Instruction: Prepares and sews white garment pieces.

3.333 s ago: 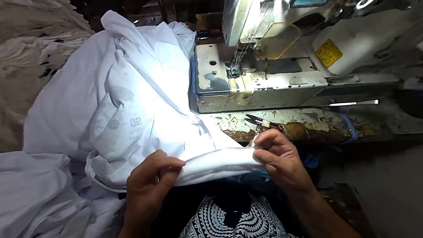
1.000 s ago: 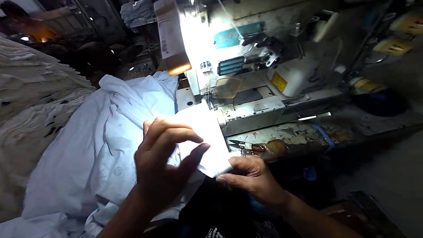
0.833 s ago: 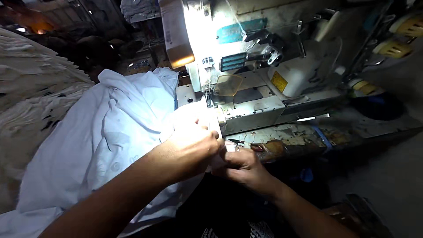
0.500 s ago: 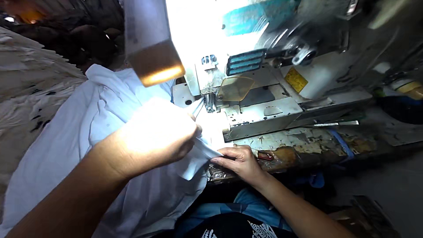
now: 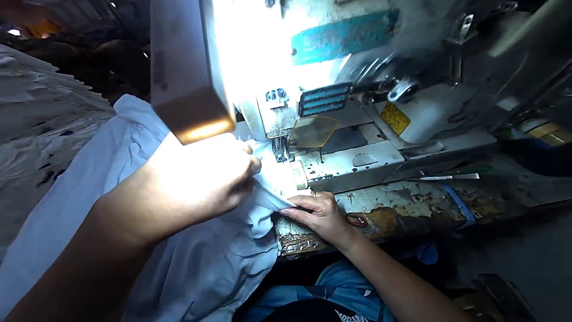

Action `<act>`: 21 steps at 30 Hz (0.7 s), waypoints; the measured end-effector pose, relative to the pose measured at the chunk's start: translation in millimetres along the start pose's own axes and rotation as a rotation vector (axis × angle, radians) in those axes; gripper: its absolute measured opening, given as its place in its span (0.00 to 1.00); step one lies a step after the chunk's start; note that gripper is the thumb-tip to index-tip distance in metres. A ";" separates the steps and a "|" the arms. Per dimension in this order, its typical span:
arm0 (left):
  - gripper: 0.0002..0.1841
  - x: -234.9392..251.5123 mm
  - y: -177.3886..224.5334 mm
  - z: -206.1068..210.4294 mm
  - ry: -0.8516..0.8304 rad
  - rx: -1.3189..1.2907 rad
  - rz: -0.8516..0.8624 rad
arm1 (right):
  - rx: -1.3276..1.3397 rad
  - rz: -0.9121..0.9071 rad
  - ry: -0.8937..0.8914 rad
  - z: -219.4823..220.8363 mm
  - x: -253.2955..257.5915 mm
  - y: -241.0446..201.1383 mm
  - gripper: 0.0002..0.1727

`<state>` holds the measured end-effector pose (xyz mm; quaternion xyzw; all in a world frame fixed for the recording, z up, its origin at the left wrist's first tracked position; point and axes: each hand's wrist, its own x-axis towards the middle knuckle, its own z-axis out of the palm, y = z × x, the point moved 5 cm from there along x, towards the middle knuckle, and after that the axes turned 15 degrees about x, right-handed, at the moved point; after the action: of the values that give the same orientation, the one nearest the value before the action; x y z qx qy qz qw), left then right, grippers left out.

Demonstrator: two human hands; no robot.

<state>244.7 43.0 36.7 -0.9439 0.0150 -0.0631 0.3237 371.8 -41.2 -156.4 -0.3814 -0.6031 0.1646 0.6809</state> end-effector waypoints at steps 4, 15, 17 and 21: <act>0.13 -3.0 1.8 0.2 0.043 0.001 -0.008 | -0.020 -0.022 0.003 -0.2 0.7 -0.3 0.09; 0.18 -4.6 5.2 4.9 0.097 0.008 -0.037 | -0.013 -0.055 0.007 -1.4 1.9 -2.5 0.08; 0.20 -3.9 0.5 9.5 0.115 0.002 -0.058 | -0.032 -0.062 0.007 -1.2 1.3 -2.8 0.09; 0.22 -5.6 9.0 5.4 0.158 -0.010 -0.033 | -0.048 -0.075 0.014 -1.9 2.0 -4.1 0.09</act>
<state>239.9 39.6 26.3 -0.9377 0.0252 -0.1427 0.3157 373.1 -43.2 -152.0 -0.3758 -0.6161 0.1218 0.6814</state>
